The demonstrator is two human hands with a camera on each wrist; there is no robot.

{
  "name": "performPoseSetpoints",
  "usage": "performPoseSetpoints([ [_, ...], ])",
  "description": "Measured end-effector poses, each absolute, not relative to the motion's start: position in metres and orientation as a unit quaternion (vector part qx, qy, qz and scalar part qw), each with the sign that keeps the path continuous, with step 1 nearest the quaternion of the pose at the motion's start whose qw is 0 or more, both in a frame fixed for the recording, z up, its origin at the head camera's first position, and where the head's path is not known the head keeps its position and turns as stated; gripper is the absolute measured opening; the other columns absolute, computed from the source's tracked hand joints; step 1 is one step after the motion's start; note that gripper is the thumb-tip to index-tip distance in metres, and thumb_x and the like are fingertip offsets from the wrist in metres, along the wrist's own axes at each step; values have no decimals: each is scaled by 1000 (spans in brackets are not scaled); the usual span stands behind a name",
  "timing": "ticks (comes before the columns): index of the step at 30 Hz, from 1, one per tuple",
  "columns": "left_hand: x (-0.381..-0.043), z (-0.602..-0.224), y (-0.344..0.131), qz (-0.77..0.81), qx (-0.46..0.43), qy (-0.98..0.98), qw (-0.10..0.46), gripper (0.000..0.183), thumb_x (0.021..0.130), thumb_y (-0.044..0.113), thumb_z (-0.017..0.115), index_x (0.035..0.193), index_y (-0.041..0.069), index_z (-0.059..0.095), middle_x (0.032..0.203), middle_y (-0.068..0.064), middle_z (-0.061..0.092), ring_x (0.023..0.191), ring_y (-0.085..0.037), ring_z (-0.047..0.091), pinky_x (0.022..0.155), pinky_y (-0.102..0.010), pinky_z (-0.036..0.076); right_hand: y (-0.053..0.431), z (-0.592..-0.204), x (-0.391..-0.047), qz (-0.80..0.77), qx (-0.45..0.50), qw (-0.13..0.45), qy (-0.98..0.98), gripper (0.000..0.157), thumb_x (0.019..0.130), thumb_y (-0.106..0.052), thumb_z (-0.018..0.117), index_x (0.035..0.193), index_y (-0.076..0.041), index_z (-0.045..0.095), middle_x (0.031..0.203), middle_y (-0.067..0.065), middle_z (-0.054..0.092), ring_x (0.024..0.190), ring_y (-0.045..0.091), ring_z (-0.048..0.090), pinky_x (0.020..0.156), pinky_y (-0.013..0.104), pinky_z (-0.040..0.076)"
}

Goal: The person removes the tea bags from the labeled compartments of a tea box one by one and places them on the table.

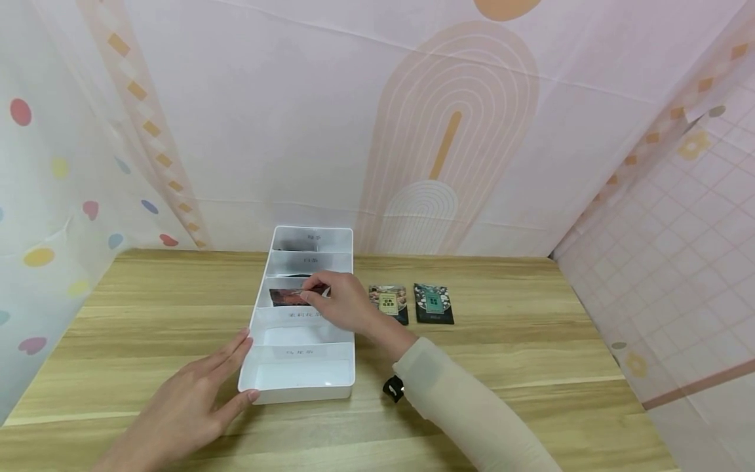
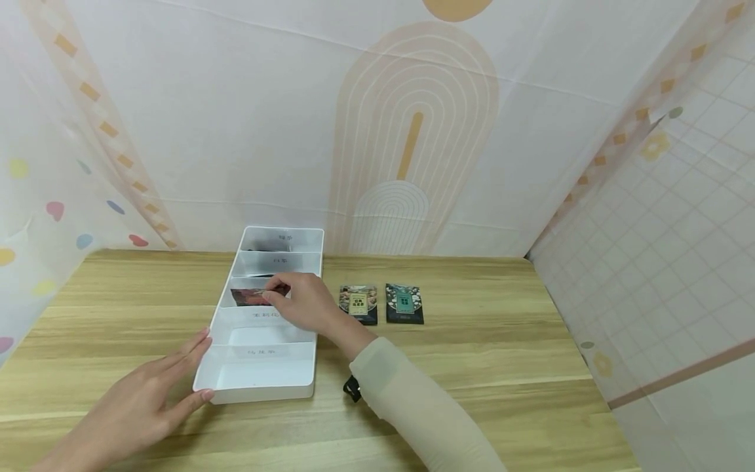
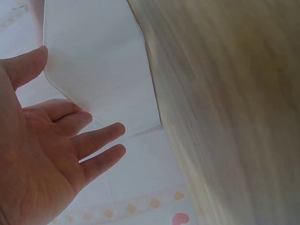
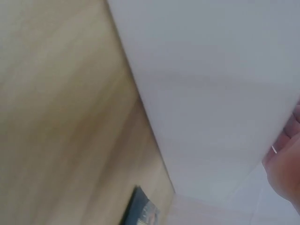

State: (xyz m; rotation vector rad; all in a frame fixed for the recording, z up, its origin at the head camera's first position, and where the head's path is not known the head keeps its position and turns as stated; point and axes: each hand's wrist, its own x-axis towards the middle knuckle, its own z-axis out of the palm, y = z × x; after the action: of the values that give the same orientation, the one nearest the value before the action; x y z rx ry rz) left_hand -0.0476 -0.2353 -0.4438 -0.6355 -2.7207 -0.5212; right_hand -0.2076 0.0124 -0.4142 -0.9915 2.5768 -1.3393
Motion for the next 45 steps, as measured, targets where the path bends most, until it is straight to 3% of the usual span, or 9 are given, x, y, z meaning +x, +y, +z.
performPoseSetpoints([
  [6, -49, -445, -234, -181, -221, -948, 143, 81, 88, 41, 83, 148, -4, 55, 155, -17, 53, 117, -41, 68, 90, -58, 57, 18, -405, -210, -445, -325, 25, 834, 7, 103, -13, 69, 105, -10, 74, 87, -6, 71, 79, 7, 60, 64, 20, 51],
  [19, -50, -446, -235, -177, -225, -947, 148, 81, 89, 41, 83, 148, -5, 54, 156, -17, 52, 118, -40, 68, 90, -57, 57, 36, -381, -217, -465, -332, -7, 821, 9, 104, -9, 67, 109, -5, 73, 95, 2, 72, 81, 11, 60, 73, 25, 53],
  [24, -50, -445, -235, -179, -222, -947, 149, 80, 89, 40, 83, 148, -5, 55, 155, -18, 52, 118, -41, 68, 90, -58, 56, 43, -374, -220, -477, -330, -19, 814, 10, 103, -8, 67, 110, -3, 73, 95, 5, 73, 78, 13, 59, 68, 25, 51],
  [29, -50, -445, -235, -180, -220, -948, 144, 80, 89, 41, 82, 149, -5, 54, 157, -16, 51, 118, -41, 67, 91, -58, 56, 51, -368, -222, -488, -314, -19, 814, 10, 104, -10, 67, 110, -5, 73, 92, 4, 73, 76, 16, 59, 62, 24, 48],
  [45, -51, -447, -235, -181, -228, -944, 155, 80, 88, 39, 84, 148, -6, 55, 156, -18, 52, 118, -40, 68, 90, -57, 57, 90, -360, -231, -484, -294, -46, 823, 11, 105, -8, 65, 110, -3, 74, 95, 4, 75, 80, 17, 66, 67, 28, 53],
])
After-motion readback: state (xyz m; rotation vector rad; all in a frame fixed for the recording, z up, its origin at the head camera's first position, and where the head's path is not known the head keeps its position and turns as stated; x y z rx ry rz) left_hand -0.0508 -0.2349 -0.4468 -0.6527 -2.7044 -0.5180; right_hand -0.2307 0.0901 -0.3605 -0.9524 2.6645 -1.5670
